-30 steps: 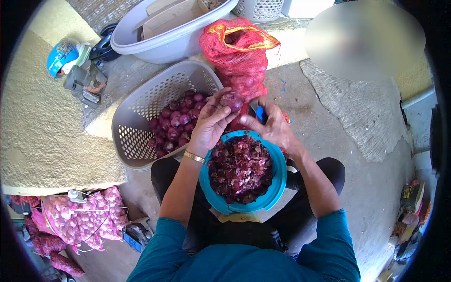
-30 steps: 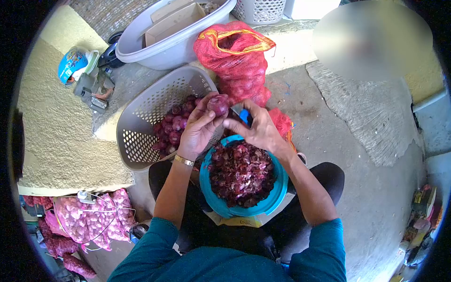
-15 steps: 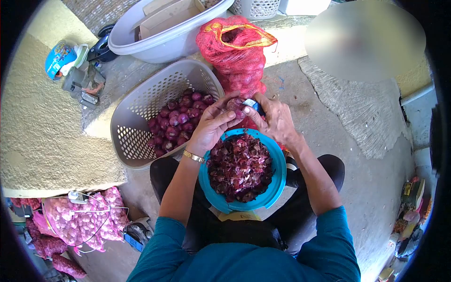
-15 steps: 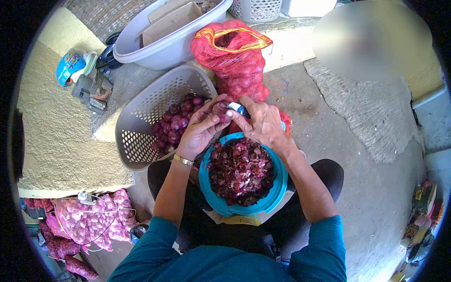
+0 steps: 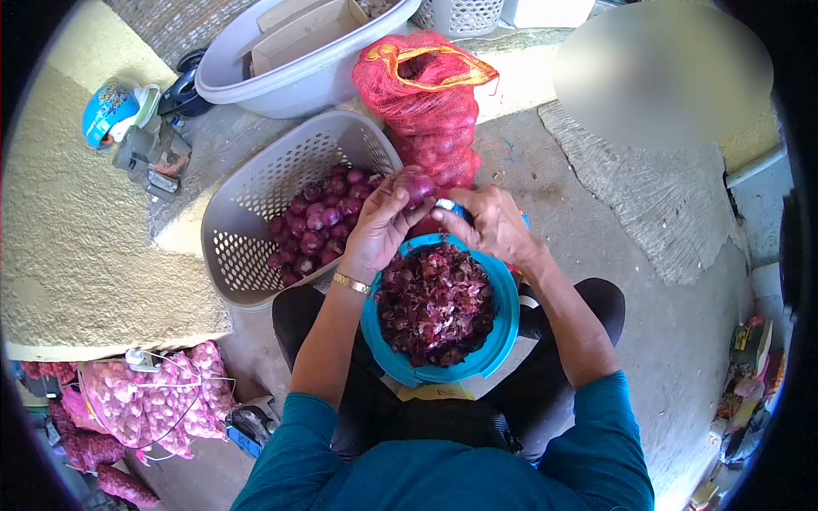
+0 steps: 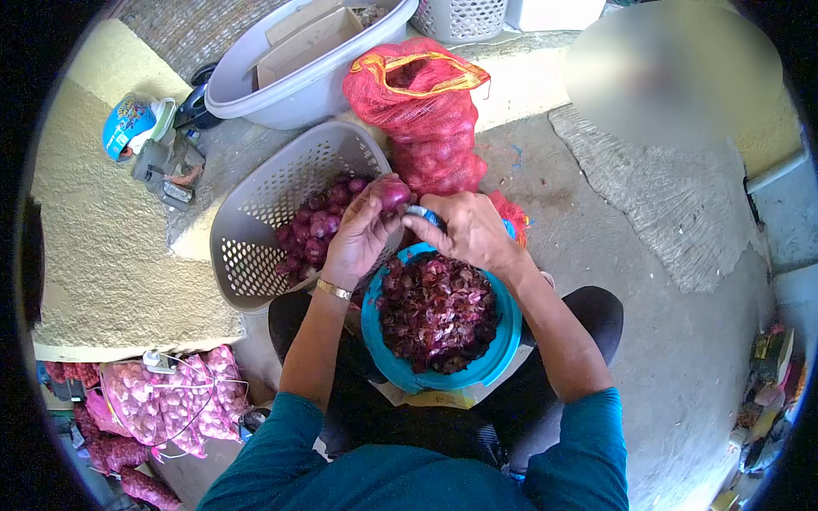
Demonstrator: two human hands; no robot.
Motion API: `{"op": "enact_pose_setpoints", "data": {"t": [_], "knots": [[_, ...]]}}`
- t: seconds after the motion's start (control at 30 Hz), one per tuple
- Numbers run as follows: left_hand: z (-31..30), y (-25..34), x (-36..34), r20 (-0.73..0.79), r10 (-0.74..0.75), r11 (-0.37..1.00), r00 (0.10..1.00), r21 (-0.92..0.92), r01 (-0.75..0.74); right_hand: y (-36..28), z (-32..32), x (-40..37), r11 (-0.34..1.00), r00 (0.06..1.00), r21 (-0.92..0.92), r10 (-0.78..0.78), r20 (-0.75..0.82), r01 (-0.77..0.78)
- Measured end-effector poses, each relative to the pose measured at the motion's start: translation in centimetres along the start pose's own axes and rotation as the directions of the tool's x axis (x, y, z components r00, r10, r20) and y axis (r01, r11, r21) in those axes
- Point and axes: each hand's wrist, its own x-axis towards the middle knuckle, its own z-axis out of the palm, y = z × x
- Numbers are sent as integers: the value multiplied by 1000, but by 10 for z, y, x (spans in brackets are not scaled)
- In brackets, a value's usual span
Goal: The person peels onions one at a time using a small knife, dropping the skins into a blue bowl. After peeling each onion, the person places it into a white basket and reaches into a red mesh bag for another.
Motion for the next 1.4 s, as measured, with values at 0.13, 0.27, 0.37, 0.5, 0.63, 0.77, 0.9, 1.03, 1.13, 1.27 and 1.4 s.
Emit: {"op": "enact_pose_setpoints", "data": {"t": [0.13, 0.27, 0.37, 0.5, 0.63, 0.77, 0.9, 1.03, 1.13, 1.27, 1.4], "knots": [[1, 9, 4, 85, 18, 999, 996, -39, -15, 0, -1, -4, 991, 995, -94, -95, 16, 96], [9, 9, 1, 82, 1, 1000, 997, 14, -3, 1, 0, -5, 995, 993, -90, 42, -106, -52], [6, 5, 0, 115, -37, 999, 993, -9, 38, -5, -5, -1, 991, 984, -106, 68, -166, -86], [9, 4, -1, 166, -41, 999, 985, 37, 35, -7, -6, 1, 985, 975, -93, 129, -182, -148], [17, 9, -4, 183, -98, 995, 978, 9, 98, -5, -9, 3, 991, 983, -109, 57, -175, -77], [17, 7, -4, 162, -125, 992, 979, 30, 122, -6, -8, 3, 991, 984, -126, 29, -174, -51], [20, 3, -5, 198, -174, 985, 965, 36, 170, -3, -6, 2, 983, 991, -173, 47, -125, -68], [22, -4, -8, 139, -166, 984, 976, 93, 154, 0, -3, 2, 982, 989, -166, 74, -127, -95], [6, -9, -1, 103, -114, 984, 988, 151, 98, 0, -4, 2, 990, 998, -138, 35, -59, -43], [-6, -13, 4, -131, -115, 991, 985, -84, 105, -2, -10, 1, 980, 993, -171, -86, 77, 99], [2, -8, 3, -151, -187, 971, 971, -179, 159, 0, -4, -1, 988, 999, -155, -4, 32, 9]]}}
